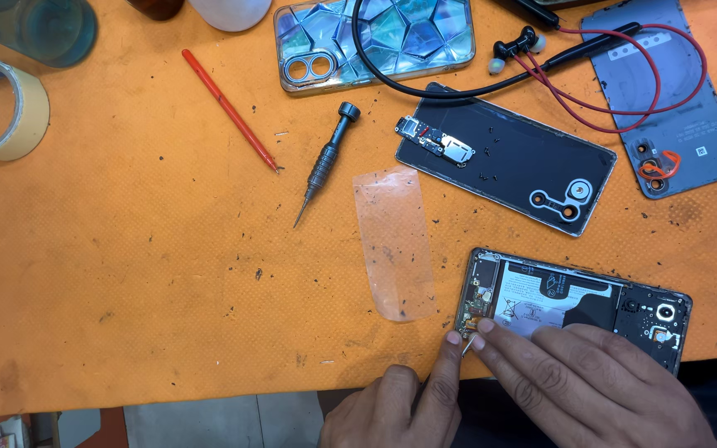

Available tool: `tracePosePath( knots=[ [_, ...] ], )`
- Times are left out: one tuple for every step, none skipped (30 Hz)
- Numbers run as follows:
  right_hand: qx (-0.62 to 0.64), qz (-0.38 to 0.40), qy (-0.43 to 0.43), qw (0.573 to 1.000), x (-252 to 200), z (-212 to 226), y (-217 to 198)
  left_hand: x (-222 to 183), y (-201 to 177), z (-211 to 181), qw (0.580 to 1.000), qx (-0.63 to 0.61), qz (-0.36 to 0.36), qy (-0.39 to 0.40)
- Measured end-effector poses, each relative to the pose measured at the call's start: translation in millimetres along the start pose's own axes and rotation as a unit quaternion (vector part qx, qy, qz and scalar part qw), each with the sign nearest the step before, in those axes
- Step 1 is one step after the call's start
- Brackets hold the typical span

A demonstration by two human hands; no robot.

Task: The person disassembles a mobile phone using tweezers and a thin prying tool to separate the internal components and the screen from the frame.

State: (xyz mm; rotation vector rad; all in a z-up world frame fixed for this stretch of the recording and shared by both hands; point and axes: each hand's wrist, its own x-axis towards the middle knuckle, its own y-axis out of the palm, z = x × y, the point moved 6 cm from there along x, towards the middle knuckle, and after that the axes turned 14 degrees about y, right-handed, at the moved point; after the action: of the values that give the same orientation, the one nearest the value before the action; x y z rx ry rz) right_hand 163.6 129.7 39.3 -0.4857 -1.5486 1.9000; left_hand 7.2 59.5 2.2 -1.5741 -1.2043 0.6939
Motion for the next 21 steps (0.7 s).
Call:
tracePosePath(
  knots=[
    [-0.003, -0.005, -0.002, 1.000, 1, 0, -1, 2, -2, 1, 1.000, -0.013, -0.001, -0.008],
    [-0.005, -0.011, -0.004, 1.000, 2, 1, -1, 4, -5, 2, 1.000, -0.026, -0.001, -0.017],
    [-0.007, -0.016, -0.006, 1.000, 2, 1, -3, 5, -7, 3, 0.999, -0.039, -0.002, -0.026],
    [-0.008, -0.013, 0.000, 1.000, 3, 1, -3, 7, -13, 3, 0.999, -0.042, -0.022, -0.013],
    [-0.010, -0.010, 0.006, 1.000, 3, 2, -4, 8, -19, 5, 0.998, -0.045, -0.044, 0.000],
    [-0.011, -0.008, 0.012, 1.000, 4, 2, -4, 10, -24, 7, 0.997, -0.048, -0.065, 0.013],
    [-0.006, -0.010, 0.020, 1.000, 4, 1, -7, 12, -26, 9, 0.996, -0.069, -0.061, 0.013],
    [0.000, -0.013, 0.027, 1.000, 3, 0, -10, 13, -27, 11, 0.994, -0.090, -0.057, 0.014],
    [0.006, -0.016, 0.034, 0.999, 4, -2, -11, 15, -28, 12, 0.992, -0.110, -0.053, 0.015],
    [0.025, -0.027, 0.039, 0.999, 5, -3, -13, 16, -29, 13, 0.992, -0.116, -0.054, 0.012],
    [0.044, -0.038, 0.043, 0.997, 7, -5, -14, 17, -30, 14, 0.991, -0.121, -0.055, 0.009],
    [0.064, -0.050, 0.047, 0.996, 9, -8, -16, 17, -30, 15, 0.990, -0.126, -0.056, 0.007],
    [0.087, -0.032, 0.067, 0.993, 12, -13, -14, 18, -32, 15, 0.990, -0.122, -0.073, 0.014],
    [0.110, -0.015, 0.086, 0.990, 14, -19, -14, 17, -34, 14, 0.989, -0.118, -0.091, 0.021],
    [0.133, 0.002, 0.105, 0.986, 17, -24, -12, 17, -35, 13, 0.987, -0.114, -0.108, 0.029],
    [0.140, 0.029, 0.132, 0.981, 20, -29, -9, 16, -35, 12, 0.989, -0.097, -0.107, 0.031],
    [0.147, 0.055, 0.159, 0.975, 21, -33, -6, 15, -34, 11, 0.990, -0.081, -0.107, 0.033],
    [0.154, 0.081, 0.186, 0.967, 24, -38, -2, 14, -32, 10, 0.992, -0.064, -0.106, 0.036],
    [0.152, 0.102, 0.167, 0.969, 27, -38, 0, 14, -30, 8, 0.992, -0.047, -0.111, 0.036],
    [0.150, 0.123, 0.147, 0.970, 32, -39, 4, 14, -28, 6, 0.992, -0.029, -0.116, 0.037],
    [0.148, 0.144, 0.125, 0.970, 37, -40, 7, 14, -27, 5, 0.992, -0.010, -0.121, 0.036]
  ],
)
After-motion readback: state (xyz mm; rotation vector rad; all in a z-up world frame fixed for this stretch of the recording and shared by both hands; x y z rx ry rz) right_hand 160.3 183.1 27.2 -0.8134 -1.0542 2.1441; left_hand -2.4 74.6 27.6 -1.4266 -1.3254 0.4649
